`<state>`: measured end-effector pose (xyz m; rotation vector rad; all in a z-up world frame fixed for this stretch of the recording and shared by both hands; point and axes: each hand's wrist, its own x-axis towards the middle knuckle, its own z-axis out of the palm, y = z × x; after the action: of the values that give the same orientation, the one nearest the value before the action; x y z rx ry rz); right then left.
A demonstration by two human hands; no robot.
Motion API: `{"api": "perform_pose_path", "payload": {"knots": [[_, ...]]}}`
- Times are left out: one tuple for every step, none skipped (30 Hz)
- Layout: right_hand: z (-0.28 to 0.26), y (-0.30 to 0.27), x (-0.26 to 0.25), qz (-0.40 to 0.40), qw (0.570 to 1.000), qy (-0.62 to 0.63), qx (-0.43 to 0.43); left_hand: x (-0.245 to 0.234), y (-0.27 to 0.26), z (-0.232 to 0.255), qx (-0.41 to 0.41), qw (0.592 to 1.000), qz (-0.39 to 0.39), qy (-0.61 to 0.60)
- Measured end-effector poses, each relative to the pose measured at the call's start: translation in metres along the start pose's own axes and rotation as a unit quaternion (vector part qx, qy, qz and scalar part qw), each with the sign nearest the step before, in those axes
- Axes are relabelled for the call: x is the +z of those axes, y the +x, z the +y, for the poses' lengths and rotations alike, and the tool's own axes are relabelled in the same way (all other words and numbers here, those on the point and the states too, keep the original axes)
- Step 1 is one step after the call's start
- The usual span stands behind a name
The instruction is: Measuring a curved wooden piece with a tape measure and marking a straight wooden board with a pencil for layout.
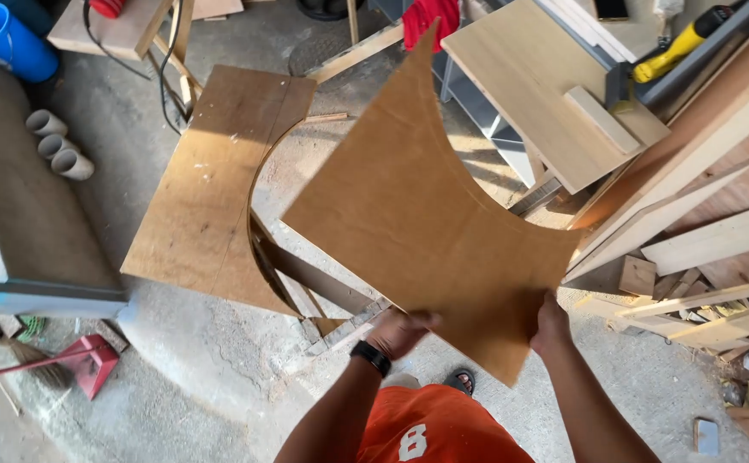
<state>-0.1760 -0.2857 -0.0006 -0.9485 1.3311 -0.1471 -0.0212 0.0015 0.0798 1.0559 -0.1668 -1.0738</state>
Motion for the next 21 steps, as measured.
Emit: {"api": "perform_pose_path", "payload": {"knots": [[0.013,0.02,0.001,0.085,0.995,-0.037,-0.022,0.055,-0.055,0.042,-0.002,0.991,-0.026,0.135],[0.006,-0.004,0.005,0.084,0.995,-0.04,-0.022,0.06,-0.062,0.041,-0.002,0.991,-0.023,0.133],[-0.001,-0.029,0.009,0.119,0.989,-0.088,0.016,0.065,-0.069,0.039,-0.041,0.99,-0.027,0.135],[-0.009,-0.053,0.016,0.152,0.978,-0.133,0.054,0.069,-0.075,0.041,-0.079,0.986,-0.03,0.14],[-0.003,-0.049,0.012,0.149,0.978,-0.134,0.053,0.072,-0.078,0.047,-0.078,0.987,-0.028,0.14],[0.005,-0.046,0.007,0.155,0.977,-0.132,0.064,0.073,-0.082,0.054,-0.076,0.976,-0.072,0.188],[0.012,-0.043,0.003,0.16,0.975,-0.131,0.075,0.075,-0.086,0.061,-0.073,0.962,-0.117,0.236],[0.018,-0.044,0.004,0.161,0.975,-0.13,0.076,0.071,-0.088,0.06,-0.074,0.962,-0.118,0.235],[0.024,-0.046,0.004,0.153,0.976,-0.138,0.074,0.067,-0.089,0.058,-0.072,0.957,-0.13,0.249],[0.027,-0.045,0.008,0.144,0.977,-0.143,0.07,0.062,-0.087,0.058,-0.067,0.952,-0.142,0.264],[0.025,-0.05,0.016,0.143,0.977,-0.141,0.068,0.059,-0.086,0.061,-0.066,0.951,-0.142,0.266],[0.024,-0.058,0.022,0.139,0.977,-0.142,0.075,0.055,-0.087,0.062,-0.068,0.953,-0.147,0.257],[0.024,-0.065,0.028,0.135,0.977,-0.142,0.082,0.052,-0.087,0.064,-0.069,0.954,-0.151,0.248],[0.026,-0.064,0.034,0.137,0.977,-0.14,0.081,0.043,-0.087,0.064,-0.069,0.954,-0.153,0.249],[0.028,-0.062,0.039,0.148,0.977,-0.127,0.082,0.033,-0.088,0.065,-0.065,0.955,-0.156,0.244],[0.031,-0.062,0.044,0.159,0.977,-0.117,0.084,0.024,-0.09,0.065,-0.061,0.957,-0.158,0.237],[0.031,-0.06,0.047,0.16,0.976,-0.118,0.085,0.012,-0.088,0.059,-0.062,0.957,-0.158,0.235],[0.033,-0.058,0.053,0.173,0.979,-0.089,0.062,-0.001,-0.088,0.053,-0.066,0.976,-0.106,0.181],[0.034,-0.056,0.059,0.185,0.98,-0.059,0.039,-0.015,-0.088,0.047,-0.07,0.988,-0.053,0.126],[0.03,-0.063,0.066,0.182,0.98,-0.065,0.038,-0.023,-0.094,0.049,-0.068,0.989,-0.048,0.122],[0.026,-0.07,0.073,0.185,0.981,-0.051,0.002,-0.032,-0.099,0.05,-0.08,0.996,0.014,0.04]]}}
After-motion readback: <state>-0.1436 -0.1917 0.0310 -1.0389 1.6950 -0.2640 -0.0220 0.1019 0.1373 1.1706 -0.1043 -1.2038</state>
